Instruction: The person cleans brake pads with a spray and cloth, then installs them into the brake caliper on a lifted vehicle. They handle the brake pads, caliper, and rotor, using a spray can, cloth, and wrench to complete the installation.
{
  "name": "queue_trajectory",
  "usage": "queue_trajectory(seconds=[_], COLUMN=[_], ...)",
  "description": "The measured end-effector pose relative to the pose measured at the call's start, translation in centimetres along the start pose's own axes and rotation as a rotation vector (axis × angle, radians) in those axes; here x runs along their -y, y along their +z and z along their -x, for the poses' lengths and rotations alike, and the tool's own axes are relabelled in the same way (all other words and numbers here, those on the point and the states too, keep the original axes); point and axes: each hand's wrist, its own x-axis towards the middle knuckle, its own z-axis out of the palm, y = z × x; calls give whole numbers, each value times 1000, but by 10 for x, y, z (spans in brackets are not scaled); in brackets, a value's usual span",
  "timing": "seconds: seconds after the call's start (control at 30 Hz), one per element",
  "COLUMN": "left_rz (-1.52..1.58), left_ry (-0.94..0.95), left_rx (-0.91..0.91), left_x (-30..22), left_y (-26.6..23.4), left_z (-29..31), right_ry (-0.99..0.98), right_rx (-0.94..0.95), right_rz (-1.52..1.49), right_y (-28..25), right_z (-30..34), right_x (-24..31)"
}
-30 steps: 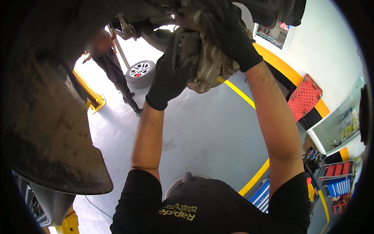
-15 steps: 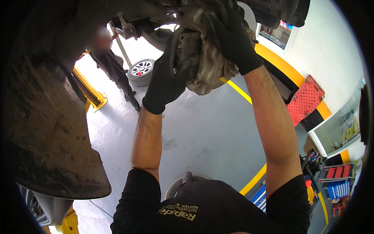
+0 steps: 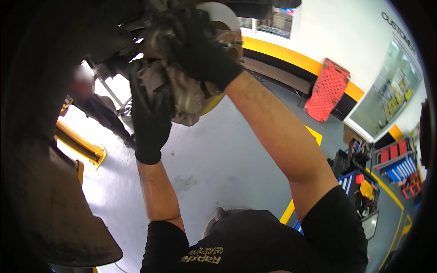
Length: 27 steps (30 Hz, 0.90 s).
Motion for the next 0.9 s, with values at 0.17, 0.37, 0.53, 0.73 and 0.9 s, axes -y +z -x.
queue_trajectory(seconds=[0.17, 0.37, 0.53, 0.73, 0.9], left_rz=[-331, -299, -276, -336, -482], left_ry=[189, 241, 240, 315, 251], left_rx=[-68, -2, -24, -72, -167], left_x=[19, 8, 21, 24, 72], left_y=[5, -3, -9, 15, 2], left_z=[4, 2, 8, -2, 20], right_ry=[-97, 196, 135, 0, 100], right_rx=[-77, 19, -2, -14, 6], right_rz=[-82, -303, -340, -161, -2], right_y=[13, 3, -3, 31, 7], right_z=[7, 6, -1, 4, 103], right_x=[-22, -10, 2, 6, 24])
